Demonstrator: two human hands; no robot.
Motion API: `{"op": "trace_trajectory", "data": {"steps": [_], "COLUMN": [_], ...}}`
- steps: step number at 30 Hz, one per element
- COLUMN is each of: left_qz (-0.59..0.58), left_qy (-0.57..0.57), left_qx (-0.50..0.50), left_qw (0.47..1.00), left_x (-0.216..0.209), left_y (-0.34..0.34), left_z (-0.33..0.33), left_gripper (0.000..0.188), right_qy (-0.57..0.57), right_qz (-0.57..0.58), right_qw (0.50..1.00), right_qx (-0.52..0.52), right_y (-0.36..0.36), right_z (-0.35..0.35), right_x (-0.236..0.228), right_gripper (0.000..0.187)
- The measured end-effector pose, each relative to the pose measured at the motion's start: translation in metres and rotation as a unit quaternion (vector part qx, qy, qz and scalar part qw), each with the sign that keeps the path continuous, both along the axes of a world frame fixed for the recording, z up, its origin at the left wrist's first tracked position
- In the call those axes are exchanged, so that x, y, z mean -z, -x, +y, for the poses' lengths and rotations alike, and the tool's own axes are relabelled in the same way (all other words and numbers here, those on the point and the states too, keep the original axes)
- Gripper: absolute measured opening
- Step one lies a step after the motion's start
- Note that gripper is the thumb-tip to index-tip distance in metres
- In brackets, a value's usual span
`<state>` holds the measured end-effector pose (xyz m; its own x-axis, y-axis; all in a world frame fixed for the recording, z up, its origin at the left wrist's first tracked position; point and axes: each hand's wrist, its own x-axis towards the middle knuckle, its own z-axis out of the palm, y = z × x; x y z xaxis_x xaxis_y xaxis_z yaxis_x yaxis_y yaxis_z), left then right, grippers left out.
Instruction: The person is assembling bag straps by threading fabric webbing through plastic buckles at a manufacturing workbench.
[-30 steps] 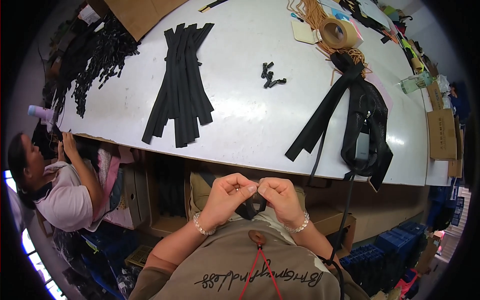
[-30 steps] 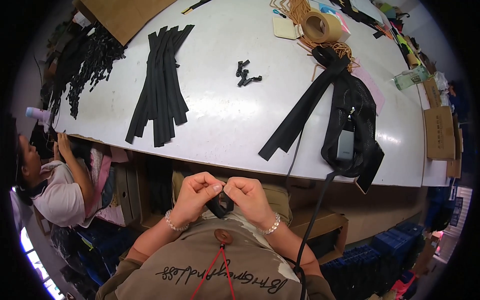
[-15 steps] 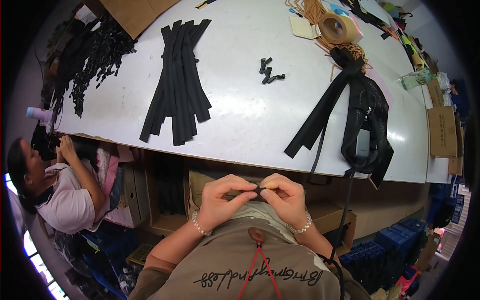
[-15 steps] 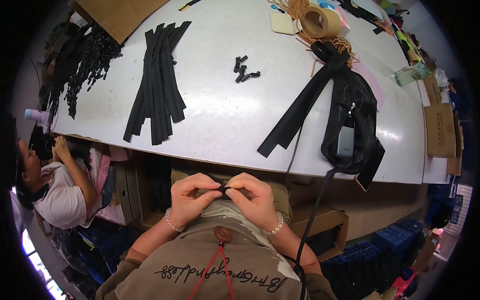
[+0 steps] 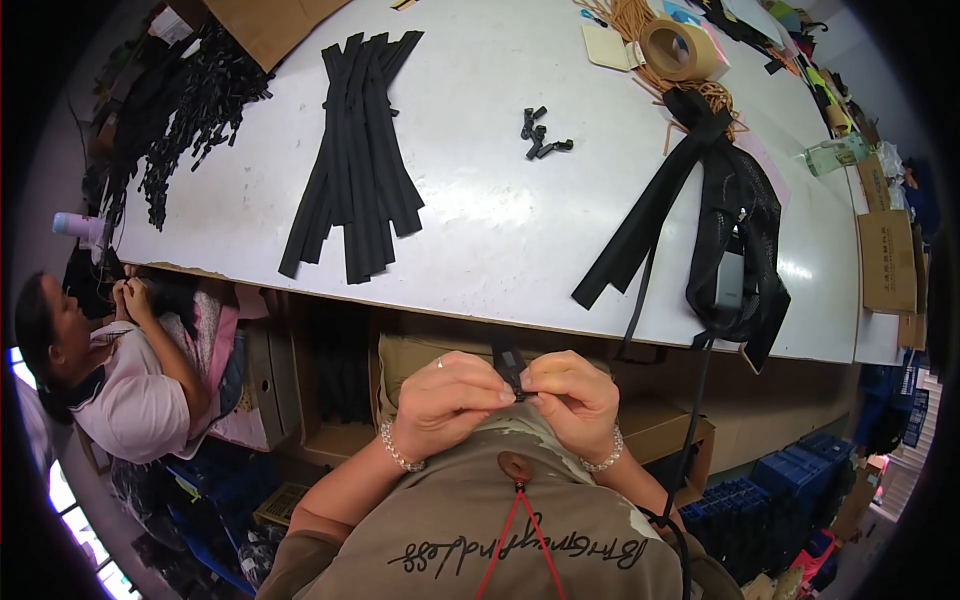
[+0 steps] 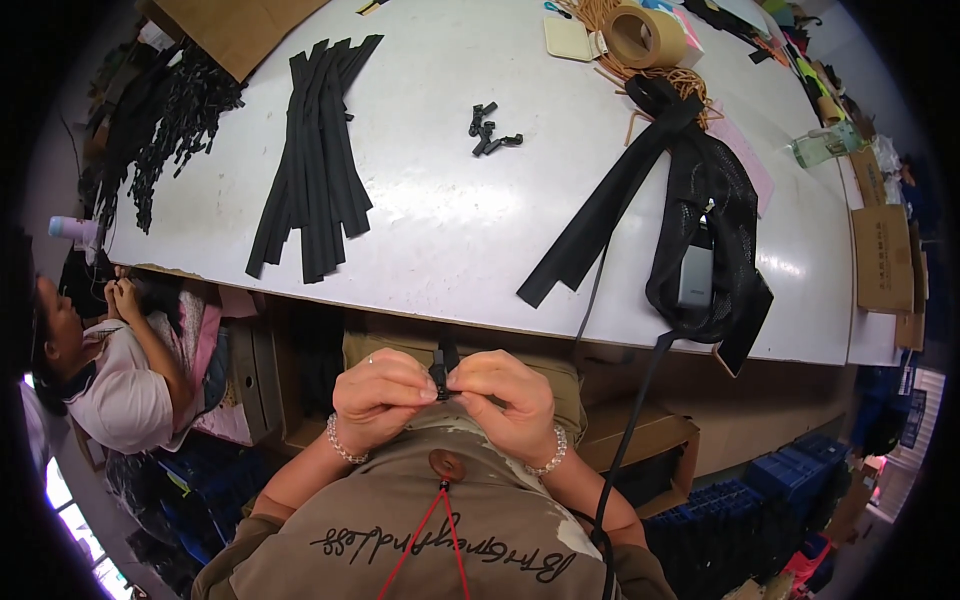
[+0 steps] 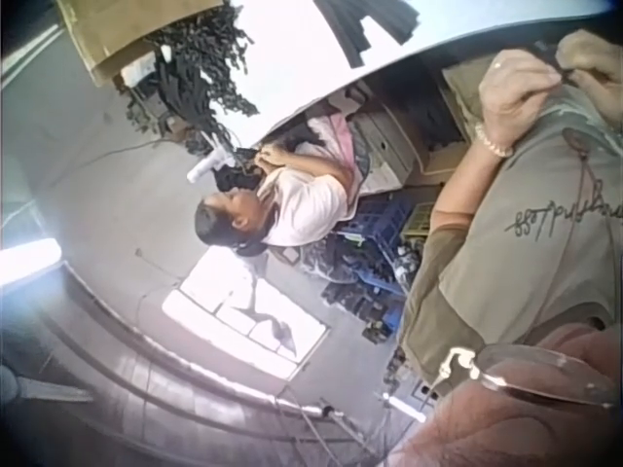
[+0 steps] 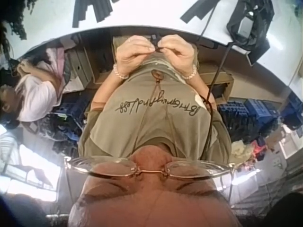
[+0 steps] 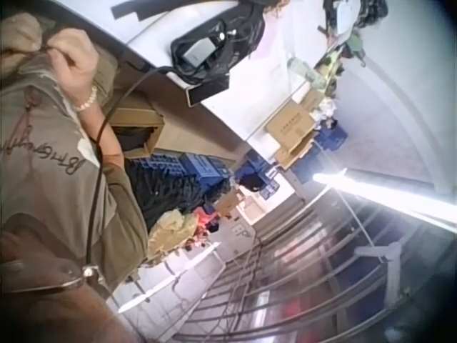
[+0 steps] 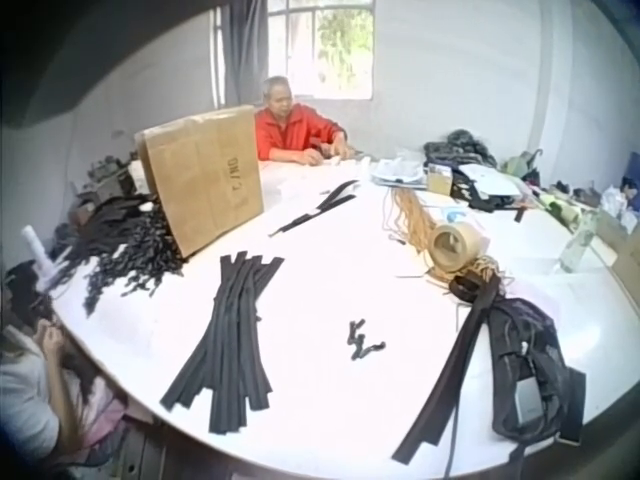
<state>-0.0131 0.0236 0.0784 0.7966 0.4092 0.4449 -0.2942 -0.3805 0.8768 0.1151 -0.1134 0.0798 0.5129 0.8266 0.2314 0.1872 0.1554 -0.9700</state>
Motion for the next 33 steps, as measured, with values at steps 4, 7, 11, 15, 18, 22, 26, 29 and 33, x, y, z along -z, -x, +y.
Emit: {"op": "trace_trajectory", "data": {"steps": [4,7,11,15,18,22,26,29,33], "left_qz": [0.025,0.041,0.111,0.136,0.172,0.144,0.115,0.110,0.111], "left_qy": [0.015,0.029,0.126,0.256,0.403,0.491,0.541,0.569,0.552], "left_qx": [0.000,0.009,0.038,0.043,0.038,0.077,0.113,0.103,0.061], "left_qw": [1.000,0.999,0.985,0.956,0.898,0.855,0.825,0.809,0.824], "left_x": [-0.004,-0.009,-0.009,-0.008,-0.004,0.004,0.010,0.010,0.002], "left_y": [0.000,-0.002,0.000,0.002,0.003,0.005,0.005,0.006,0.003], "left_z": [-0.001,-0.002,-0.003,-0.010,-0.014,-0.018,-0.020,-0.023,-0.025], "left_gripper": [0.019,0.023,0.026,0.022,0.018,0.018,0.020,0.022,0.020], "right_qy": [0.003,-0.001,0.035,0.065,0.102,0.110,0.096,0.055,0.071], "right_qz": [-0.002,-0.013,0.006,0.084,0.116,0.126,0.162,0.226,0.233], "right_qw": [1.000,1.000,0.999,0.993,0.987,0.983,0.978,0.969,0.967], "right_qx": [-0.002,-0.008,-0.020,-0.043,-0.053,-0.079,-0.088,-0.083,-0.076], "right_y": [-0.001,-0.001,-0.001,0.003,0.003,0.005,0.007,0.011,0.009], "right_z": [-0.002,-0.003,-0.002,-0.002,0.000,-0.002,-0.001,0.000,0.000], "right_x": [0.000,-0.001,-0.007,-0.008,-0.011,-0.006,-0.003,0.000,-0.004], "right_gripper": [0.013,0.012,0.007,0.004,0.009,0.012,0.013,0.012,0.011]}}
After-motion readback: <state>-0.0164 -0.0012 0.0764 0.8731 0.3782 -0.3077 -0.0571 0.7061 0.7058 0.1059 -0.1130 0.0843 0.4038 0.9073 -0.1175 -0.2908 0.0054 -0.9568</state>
